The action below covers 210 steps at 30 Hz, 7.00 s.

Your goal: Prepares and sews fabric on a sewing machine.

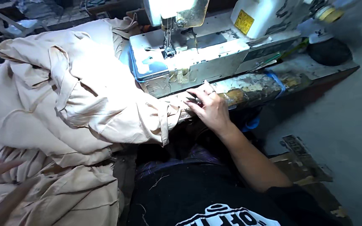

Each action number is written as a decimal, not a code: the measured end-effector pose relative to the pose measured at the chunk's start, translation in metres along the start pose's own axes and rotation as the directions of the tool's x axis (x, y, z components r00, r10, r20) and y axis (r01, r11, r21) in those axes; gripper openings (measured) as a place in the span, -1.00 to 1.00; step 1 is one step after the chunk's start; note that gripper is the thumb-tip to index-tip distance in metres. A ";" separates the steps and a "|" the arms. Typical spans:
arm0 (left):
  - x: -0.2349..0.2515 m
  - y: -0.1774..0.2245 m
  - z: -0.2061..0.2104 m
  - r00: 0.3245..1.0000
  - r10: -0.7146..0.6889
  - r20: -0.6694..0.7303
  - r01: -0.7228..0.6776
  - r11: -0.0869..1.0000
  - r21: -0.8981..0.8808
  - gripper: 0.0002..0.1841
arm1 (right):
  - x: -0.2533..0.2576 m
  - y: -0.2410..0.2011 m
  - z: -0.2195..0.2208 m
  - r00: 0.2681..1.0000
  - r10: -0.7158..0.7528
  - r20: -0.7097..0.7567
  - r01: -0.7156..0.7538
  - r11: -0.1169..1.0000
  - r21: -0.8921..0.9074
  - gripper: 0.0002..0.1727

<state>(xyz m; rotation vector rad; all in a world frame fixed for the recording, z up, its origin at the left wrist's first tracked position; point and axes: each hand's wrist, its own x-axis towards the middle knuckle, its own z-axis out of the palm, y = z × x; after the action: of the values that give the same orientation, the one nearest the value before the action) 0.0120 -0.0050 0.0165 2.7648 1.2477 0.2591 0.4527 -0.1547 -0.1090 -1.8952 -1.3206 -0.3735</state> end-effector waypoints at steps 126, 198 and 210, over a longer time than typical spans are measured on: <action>0.273 0.115 -0.056 0.592 0.790 -0.163 -0.750 0.613 0.248 -0.48 | 0.071 -0.087 0.046 0.935 -0.354 0.003 0.283 0.753 0.595 -0.77; 0.275 0.190 -0.050 0.612 0.758 0.225 -0.788 0.609 0.093 -0.64 | 0.061 -0.015 0.010 0.991 -0.047 0.125 -0.083 0.520 0.850 -0.89; 0.252 0.192 -0.051 0.460 0.887 0.040 -0.888 0.459 0.020 -0.79 | 0.047 -0.023 -0.007 0.982 -0.069 0.177 -0.109 0.561 0.820 -0.93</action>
<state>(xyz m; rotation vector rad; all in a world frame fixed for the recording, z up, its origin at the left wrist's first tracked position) 0.3074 0.0586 0.1255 3.1382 -0.3831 0.2514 0.4532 -0.1252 -0.0651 -1.1207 -1.2613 0.4312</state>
